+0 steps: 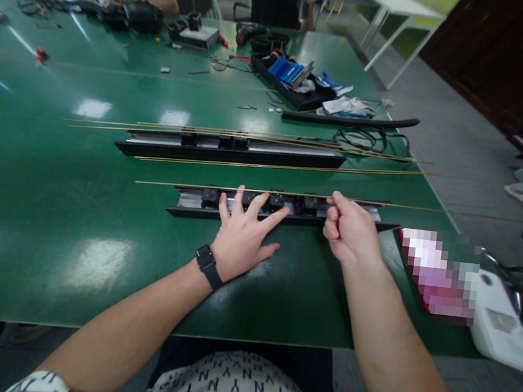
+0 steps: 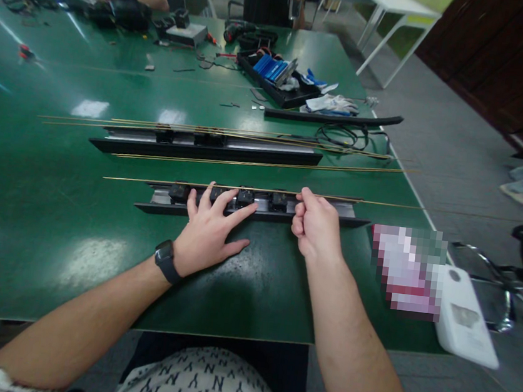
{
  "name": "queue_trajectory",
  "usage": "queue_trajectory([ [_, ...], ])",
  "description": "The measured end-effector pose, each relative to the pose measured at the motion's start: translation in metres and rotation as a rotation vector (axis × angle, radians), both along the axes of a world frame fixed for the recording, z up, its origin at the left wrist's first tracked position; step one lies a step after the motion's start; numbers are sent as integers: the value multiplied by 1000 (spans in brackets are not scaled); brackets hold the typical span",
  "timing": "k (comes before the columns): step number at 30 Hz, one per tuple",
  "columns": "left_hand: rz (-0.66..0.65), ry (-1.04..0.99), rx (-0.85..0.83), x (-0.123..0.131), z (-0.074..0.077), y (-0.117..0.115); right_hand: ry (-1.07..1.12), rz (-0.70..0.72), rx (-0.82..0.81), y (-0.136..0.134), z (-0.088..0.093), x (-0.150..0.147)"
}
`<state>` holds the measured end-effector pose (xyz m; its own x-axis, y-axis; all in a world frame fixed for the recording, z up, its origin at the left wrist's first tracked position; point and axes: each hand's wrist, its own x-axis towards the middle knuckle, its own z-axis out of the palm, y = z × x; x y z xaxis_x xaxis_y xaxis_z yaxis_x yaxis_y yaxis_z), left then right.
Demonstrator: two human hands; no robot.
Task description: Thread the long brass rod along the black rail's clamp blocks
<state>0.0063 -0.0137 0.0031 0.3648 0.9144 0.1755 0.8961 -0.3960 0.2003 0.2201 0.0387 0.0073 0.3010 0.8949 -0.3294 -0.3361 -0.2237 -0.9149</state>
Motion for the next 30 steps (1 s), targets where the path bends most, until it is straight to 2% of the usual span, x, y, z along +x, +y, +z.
queue_trajectory([
  [6,-2,1,0,0,0,0,21,34,10,-2,2,1],
  [30,-4,9,17,0,-1,0,6,6,20,-1,0,0],
])
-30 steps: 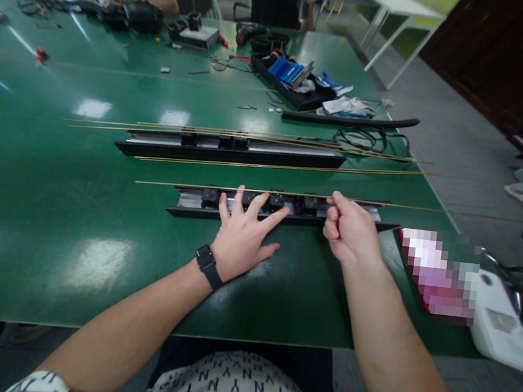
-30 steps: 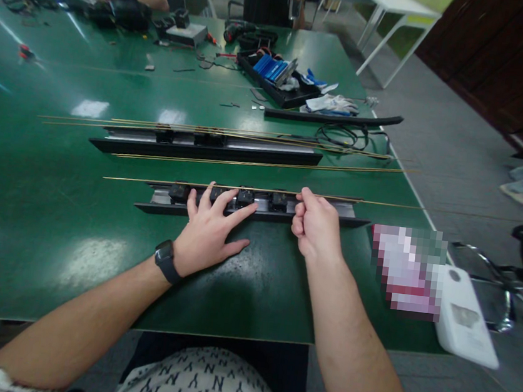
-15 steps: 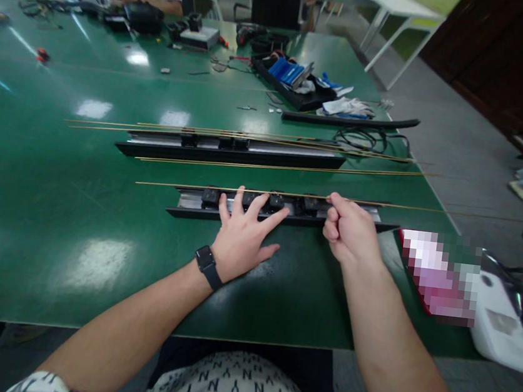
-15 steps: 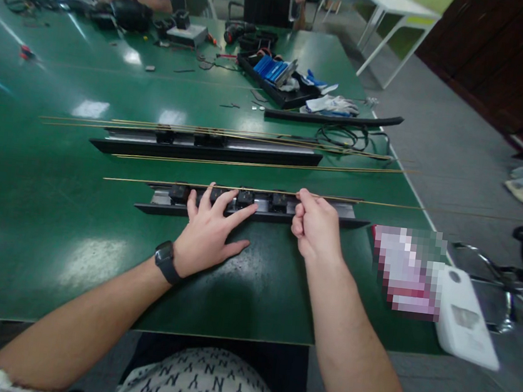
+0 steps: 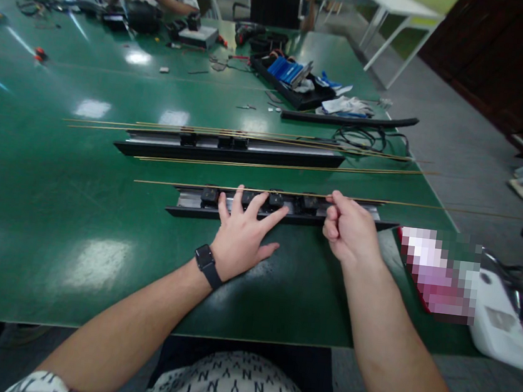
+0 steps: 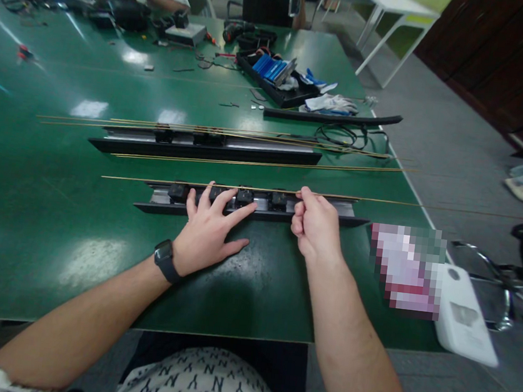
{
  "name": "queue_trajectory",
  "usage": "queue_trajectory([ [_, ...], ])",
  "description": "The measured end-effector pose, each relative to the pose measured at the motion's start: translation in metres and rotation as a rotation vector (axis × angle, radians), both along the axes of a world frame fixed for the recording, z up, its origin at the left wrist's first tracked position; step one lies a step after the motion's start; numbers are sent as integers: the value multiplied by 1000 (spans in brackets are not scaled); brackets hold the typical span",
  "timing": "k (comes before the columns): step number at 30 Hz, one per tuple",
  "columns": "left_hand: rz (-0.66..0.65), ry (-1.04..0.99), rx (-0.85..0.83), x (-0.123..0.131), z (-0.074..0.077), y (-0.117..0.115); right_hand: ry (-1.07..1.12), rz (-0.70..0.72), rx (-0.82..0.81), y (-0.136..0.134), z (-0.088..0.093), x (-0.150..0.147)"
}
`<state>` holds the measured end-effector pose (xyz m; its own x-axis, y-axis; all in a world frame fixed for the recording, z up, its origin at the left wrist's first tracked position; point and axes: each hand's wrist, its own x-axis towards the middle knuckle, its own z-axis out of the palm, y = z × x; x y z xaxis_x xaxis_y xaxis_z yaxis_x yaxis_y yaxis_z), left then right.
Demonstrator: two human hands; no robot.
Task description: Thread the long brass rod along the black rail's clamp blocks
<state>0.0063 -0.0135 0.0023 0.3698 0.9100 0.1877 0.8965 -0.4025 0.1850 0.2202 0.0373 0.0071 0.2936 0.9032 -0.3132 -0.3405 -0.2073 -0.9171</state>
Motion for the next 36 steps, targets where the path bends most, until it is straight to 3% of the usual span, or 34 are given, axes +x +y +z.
queue_trajectory([
  [36,-3,1,4,0,-1,1,13,5,26,-1,-1,-1],
])
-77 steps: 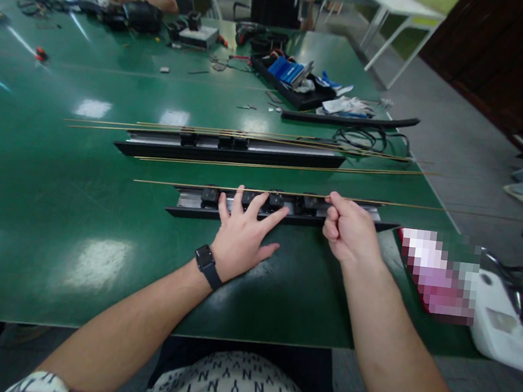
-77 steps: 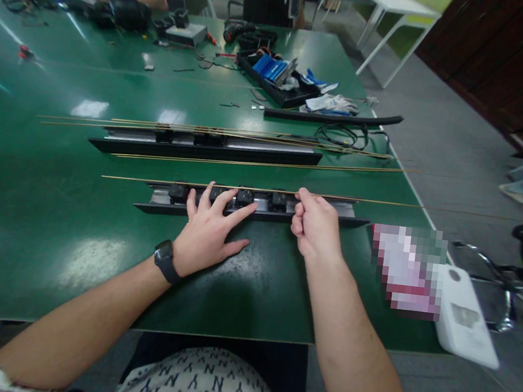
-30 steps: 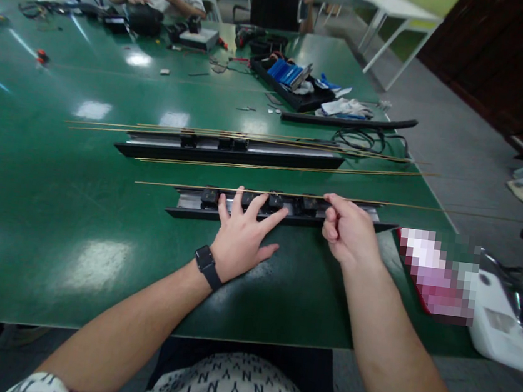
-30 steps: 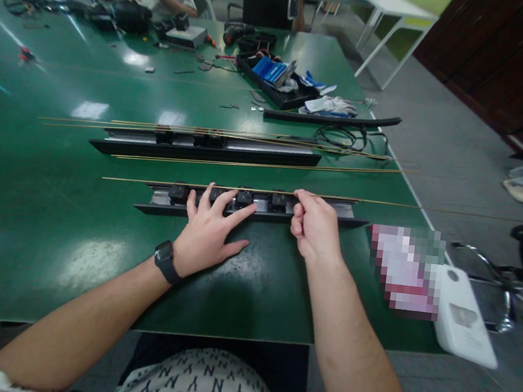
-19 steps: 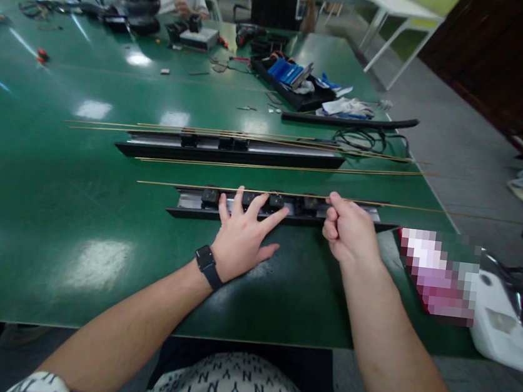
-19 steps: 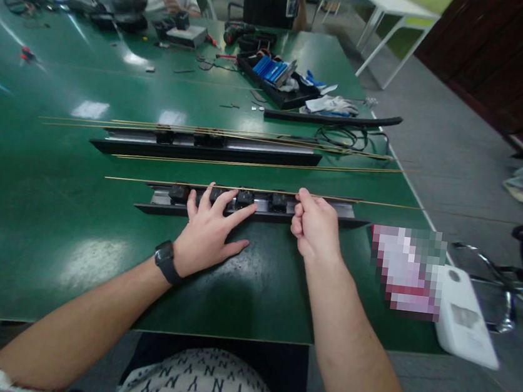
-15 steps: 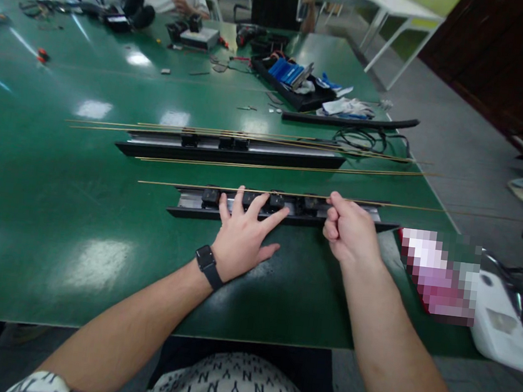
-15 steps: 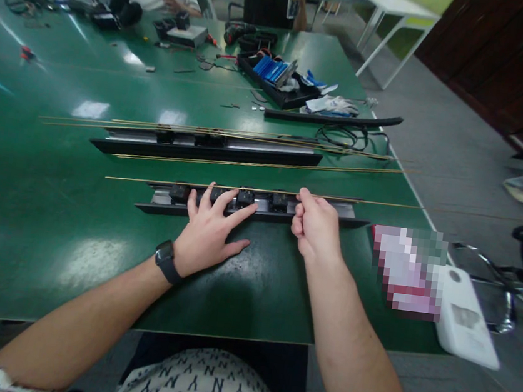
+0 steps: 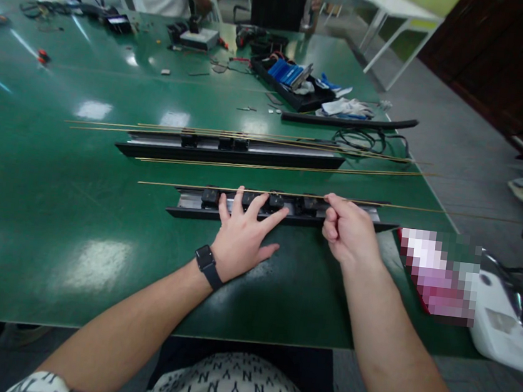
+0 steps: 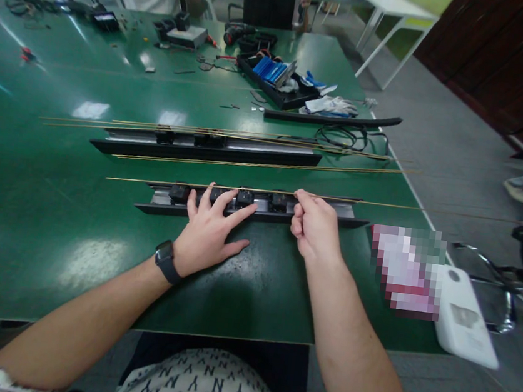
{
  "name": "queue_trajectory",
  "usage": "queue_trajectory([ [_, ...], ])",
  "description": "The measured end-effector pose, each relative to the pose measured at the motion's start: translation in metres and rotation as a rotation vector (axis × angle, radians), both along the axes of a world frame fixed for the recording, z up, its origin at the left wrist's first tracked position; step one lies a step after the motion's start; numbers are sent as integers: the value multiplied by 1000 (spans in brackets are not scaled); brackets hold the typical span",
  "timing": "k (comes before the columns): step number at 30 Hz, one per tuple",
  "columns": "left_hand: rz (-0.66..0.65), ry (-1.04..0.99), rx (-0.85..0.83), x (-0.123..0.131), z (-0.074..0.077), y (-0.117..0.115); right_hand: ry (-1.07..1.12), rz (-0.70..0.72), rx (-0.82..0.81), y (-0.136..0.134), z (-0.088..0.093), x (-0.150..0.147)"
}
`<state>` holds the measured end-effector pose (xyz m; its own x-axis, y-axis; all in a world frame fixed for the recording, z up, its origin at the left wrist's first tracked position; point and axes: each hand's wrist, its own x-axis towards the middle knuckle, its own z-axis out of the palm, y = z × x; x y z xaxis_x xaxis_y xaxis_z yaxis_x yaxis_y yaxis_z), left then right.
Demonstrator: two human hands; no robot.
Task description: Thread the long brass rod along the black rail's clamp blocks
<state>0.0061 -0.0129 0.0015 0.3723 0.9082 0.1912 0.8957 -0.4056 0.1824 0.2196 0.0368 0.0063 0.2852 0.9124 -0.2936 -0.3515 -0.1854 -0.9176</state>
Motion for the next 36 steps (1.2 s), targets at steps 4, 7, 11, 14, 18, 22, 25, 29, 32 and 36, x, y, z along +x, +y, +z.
queue_trajectory([
  [4,0,6,-2,0,0,0,-9,-19,-10,1,0,-1],
  [7,1,9,0,0,-1,0,-18,-26,-13,1,-1,-2],
  [11,-2,3,6,-1,-1,0,-28,-28,-19,2,-2,-1],
  [14,-3,0,4,-1,-1,0,-29,-23,-19,1,-2,0],
  [18,-1,1,0,-1,-1,0,-11,6,-13,1,-3,2],
  [22,1,2,-2,0,0,0,-11,40,1,0,-3,3],
  [25,0,2,1,0,0,-1,-21,44,8,0,-2,2],
  [29,-2,-4,-1,0,0,-1,-26,28,-9,1,-1,0],
  [32,2,-7,-6,0,0,-1,-27,14,-26,1,-1,-1],
  [36,6,-5,-13,0,1,-1,-30,-4,-28,2,-2,-1],
])
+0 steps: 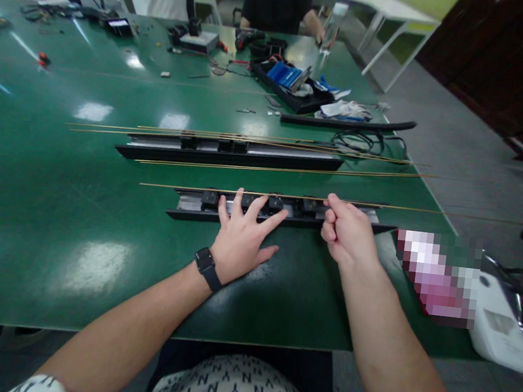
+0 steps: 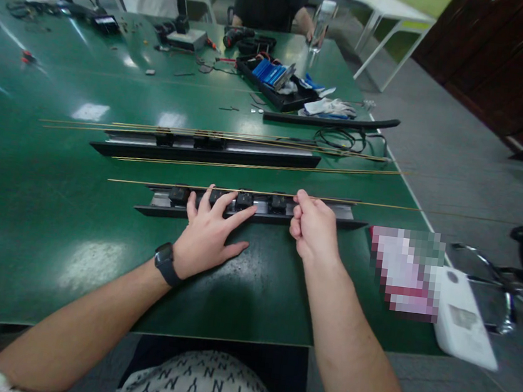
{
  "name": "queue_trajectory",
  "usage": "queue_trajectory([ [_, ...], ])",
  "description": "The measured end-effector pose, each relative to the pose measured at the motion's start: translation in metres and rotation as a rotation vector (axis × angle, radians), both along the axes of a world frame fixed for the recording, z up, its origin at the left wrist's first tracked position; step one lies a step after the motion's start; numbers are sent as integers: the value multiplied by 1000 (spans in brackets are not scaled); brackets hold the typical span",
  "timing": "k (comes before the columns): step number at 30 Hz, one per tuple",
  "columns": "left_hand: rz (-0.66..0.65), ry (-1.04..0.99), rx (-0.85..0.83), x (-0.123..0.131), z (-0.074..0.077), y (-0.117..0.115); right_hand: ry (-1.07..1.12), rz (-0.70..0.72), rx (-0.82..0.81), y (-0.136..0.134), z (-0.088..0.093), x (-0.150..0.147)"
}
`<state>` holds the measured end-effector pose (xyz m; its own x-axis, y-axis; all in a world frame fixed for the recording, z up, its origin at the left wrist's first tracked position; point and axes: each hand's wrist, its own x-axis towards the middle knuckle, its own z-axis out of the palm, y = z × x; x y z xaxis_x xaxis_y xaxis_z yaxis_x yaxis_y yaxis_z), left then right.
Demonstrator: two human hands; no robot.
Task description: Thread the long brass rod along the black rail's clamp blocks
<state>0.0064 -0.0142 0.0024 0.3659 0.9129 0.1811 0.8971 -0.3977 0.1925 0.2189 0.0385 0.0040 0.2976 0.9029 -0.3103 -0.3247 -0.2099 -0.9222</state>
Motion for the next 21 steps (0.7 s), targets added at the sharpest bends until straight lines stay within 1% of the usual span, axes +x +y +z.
queue_trajectory([
  [5,-5,3,5,0,0,0,-4,2,-3,1,-1,1],
  [13,-6,1,5,0,0,0,18,38,6,-2,3,2],
  [21,-1,-7,-3,0,-1,1,7,14,2,-1,0,1],
])
